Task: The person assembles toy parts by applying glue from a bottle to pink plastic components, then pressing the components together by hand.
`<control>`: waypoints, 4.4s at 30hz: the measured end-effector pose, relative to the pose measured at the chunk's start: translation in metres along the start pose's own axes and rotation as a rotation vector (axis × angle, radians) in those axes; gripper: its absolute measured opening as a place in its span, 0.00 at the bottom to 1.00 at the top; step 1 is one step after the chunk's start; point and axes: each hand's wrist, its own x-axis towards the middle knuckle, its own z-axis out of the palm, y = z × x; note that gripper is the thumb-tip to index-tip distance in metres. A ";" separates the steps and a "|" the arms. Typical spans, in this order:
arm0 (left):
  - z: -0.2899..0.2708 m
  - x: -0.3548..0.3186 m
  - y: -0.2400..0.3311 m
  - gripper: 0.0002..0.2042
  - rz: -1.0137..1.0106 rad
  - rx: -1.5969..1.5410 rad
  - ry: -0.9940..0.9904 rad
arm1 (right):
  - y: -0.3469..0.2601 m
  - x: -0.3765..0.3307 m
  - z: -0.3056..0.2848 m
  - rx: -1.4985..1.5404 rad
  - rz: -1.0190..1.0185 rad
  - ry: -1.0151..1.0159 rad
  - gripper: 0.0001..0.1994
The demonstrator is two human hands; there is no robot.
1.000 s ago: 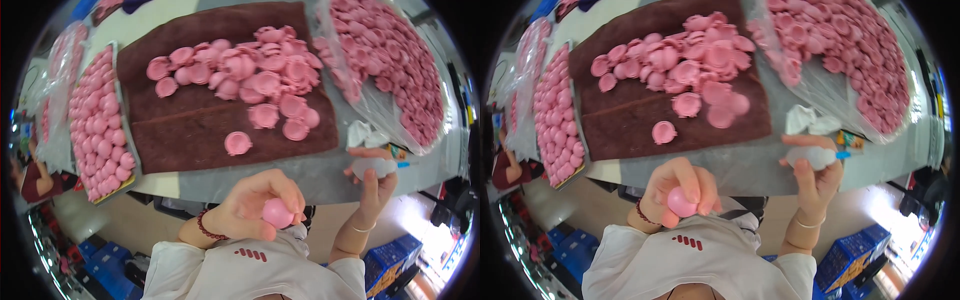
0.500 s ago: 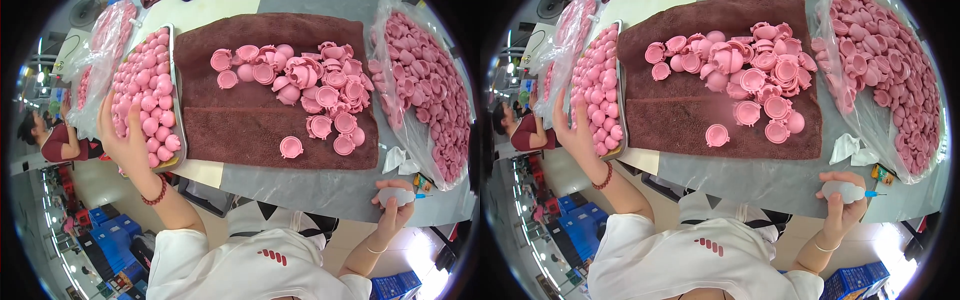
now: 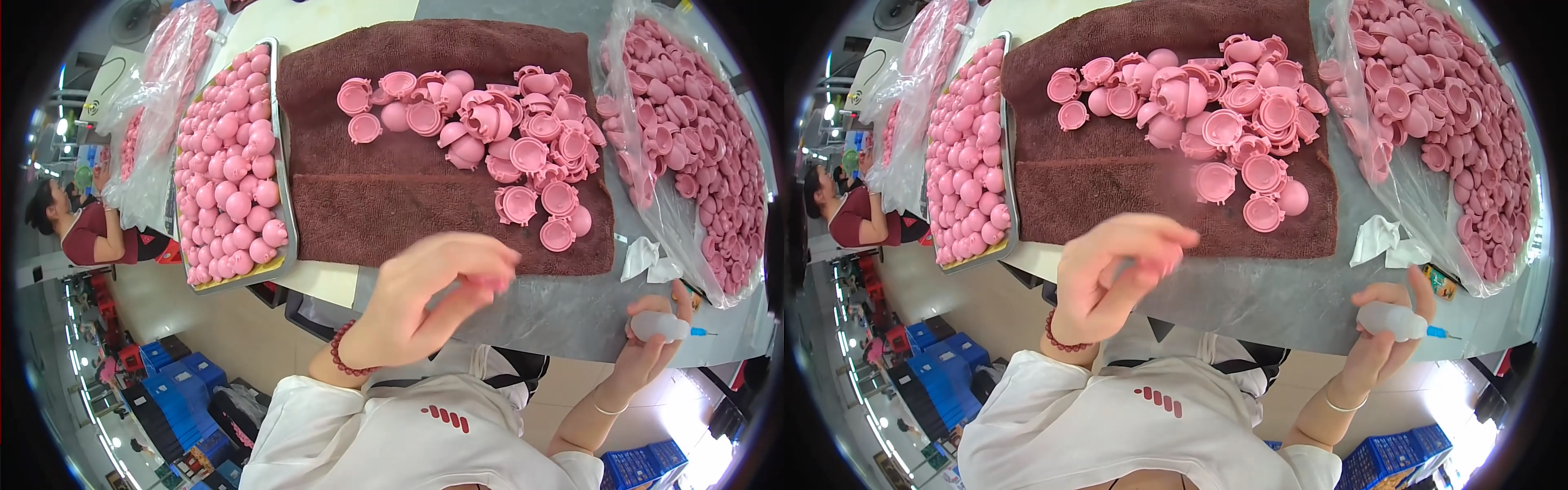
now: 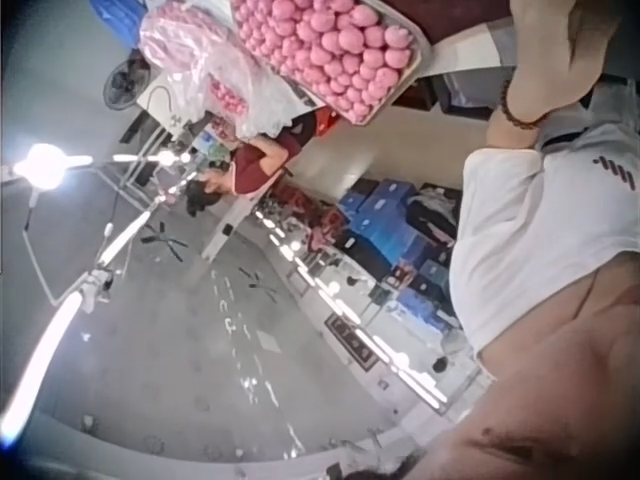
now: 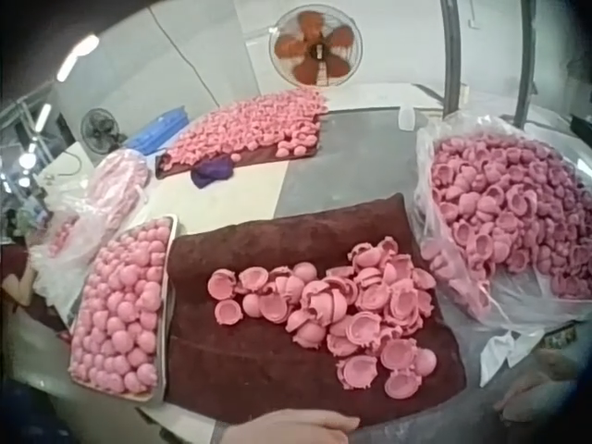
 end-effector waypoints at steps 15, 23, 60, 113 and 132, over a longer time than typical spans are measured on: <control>0.059 -0.015 -0.007 0.23 -0.332 -1.003 -0.240 | -0.039 -0.011 0.024 0.396 -0.418 -0.044 0.23; 0.056 -0.020 -0.008 0.22 -0.251 -0.687 -0.194 | -0.045 -0.017 0.027 0.240 -0.469 -0.015 0.25; 0.050 -0.012 -0.007 0.21 0.077 -0.218 -0.131 | -0.027 -0.010 0.036 0.219 -0.516 0.055 0.31; 0.045 -0.011 -0.017 0.21 -0.122 -0.717 -0.190 | -0.037 0.017 -0.001 -0.475 -0.006 -0.576 0.16; 0.056 -0.008 -0.010 0.17 0.086 -0.099 -0.162 | -0.031 -0.002 0.020 -0.063 -0.303 -0.434 0.18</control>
